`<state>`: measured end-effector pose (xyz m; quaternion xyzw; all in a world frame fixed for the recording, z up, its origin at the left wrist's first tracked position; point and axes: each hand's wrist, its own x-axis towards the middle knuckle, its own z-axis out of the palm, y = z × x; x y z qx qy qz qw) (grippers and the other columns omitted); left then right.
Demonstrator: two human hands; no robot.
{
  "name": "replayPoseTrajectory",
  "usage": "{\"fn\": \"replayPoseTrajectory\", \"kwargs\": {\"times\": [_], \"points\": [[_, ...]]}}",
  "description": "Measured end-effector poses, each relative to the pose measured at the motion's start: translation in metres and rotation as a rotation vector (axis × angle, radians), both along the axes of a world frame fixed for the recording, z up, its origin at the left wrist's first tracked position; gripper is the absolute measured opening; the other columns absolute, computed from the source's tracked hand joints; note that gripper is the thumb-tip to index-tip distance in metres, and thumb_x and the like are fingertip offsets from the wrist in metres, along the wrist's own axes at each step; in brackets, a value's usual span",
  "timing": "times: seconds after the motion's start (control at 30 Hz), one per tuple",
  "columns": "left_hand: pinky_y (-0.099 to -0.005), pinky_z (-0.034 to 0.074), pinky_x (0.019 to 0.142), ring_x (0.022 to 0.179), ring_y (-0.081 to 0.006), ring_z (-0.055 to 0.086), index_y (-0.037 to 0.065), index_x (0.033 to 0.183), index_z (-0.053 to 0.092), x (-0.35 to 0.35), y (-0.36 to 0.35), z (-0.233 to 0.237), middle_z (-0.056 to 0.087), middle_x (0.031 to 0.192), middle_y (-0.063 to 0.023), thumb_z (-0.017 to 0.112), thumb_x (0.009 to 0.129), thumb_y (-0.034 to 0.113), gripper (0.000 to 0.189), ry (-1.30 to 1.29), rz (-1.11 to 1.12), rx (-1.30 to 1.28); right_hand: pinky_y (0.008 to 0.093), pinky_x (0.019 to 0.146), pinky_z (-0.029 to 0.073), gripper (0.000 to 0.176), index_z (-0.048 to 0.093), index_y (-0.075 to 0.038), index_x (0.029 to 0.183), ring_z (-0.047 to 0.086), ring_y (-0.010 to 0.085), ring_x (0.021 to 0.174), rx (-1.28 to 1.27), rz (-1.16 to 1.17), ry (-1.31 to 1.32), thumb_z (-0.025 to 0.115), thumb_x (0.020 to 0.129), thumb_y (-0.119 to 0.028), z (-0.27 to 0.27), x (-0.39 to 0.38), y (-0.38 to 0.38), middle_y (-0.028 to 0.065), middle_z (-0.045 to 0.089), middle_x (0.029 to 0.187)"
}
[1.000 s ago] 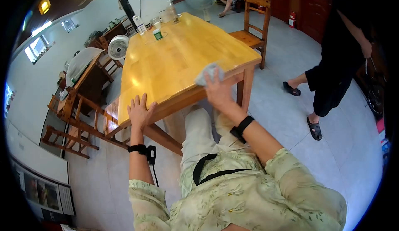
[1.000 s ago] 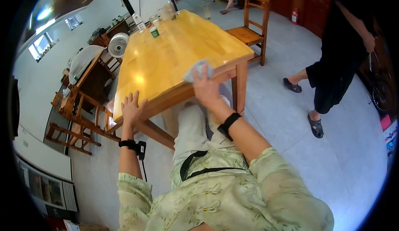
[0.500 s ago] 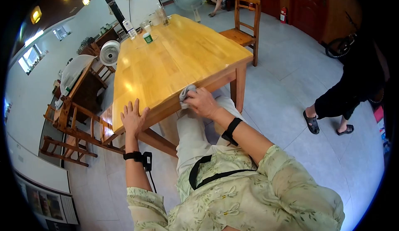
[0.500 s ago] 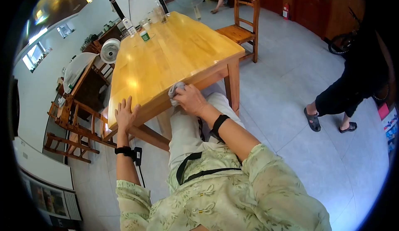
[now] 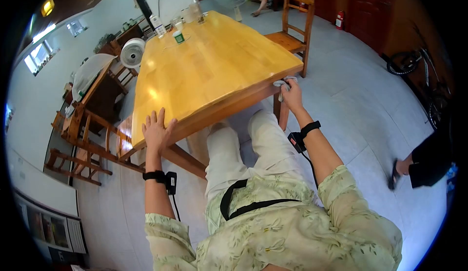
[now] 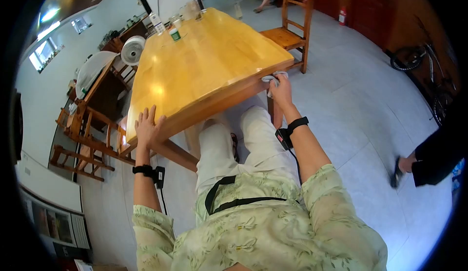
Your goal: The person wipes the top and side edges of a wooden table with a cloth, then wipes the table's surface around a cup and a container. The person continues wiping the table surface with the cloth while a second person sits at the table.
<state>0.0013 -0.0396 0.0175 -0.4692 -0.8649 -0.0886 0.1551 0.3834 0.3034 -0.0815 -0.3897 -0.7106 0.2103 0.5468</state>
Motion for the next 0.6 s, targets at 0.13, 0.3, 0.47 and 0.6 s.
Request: {"fn": "replayPoseTrajectory", "kwargs": {"times": [0.13,0.3,0.47,0.6], "points": [[-0.0607,0.022,0.118,0.147,-0.0440,0.034,0.020,0.154,0.046,-0.001,-0.001,0.002,0.041,0.158,-0.0205,0.049,0.095,0.069,0.077,0.000,-0.025,0.014,0.0432,0.099,0.048,0.058,0.051,0.006,0.129,0.063,0.0358,0.109,-0.163,-0.023,0.086,0.075,0.085,-0.022,-0.016,-0.047,-0.016,0.0220,0.065,0.116],[-0.0611,0.022,0.119,0.147,-0.0442,0.033,0.020,0.153,0.047,0.001,-0.001,0.005,0.041,0.157,-0.0219,0.049,0.094,0.071,0.078,0.005,0.016,0.009,0.0398,0.099,0.047,0.067,0.041,0.004,0.133,0.060,0.0271,0.111,-0.293,0.230,0.381,0.079,0.082,-0.017,0.006,-0.106,-0.094,0.0166,0.060,0.119],[-0.0619,0.020,0.119,0.148,-0.0429,0.033,0.020,0.152,0.048,0.000,-0.004,0.006,0.041,0.157,-0.0220,0.047,0.094,0.072,0.078,0.020,0.013,0.018,0.0369,0.096,0.047,0.060,0.044,0.003,0.124,0.059,0.0250,0.108,-0.566,0.451,0.432,0.080,0.080,-0.013,0.018,-0.160,-0.158,0.0154,0.059,0.116],[-0.0611,0.017,0.121,0.150,-0.0404,0.031,0.018,0.153,0.047,-0.001,-0.001,0.006,0.041,0.158,-0.0214,0.047,0.094,0.072,0.080,0.008,0.023,0.049,0.0353,0.095,0.047,0.054,0.044,0.000,0.123,0.058,0.0236,0.105,-0.591,0.592,0.477,0.077,0.082,-0.011,0.014,-0.200,-0.191,0.0116,0.059,0.114]]}}
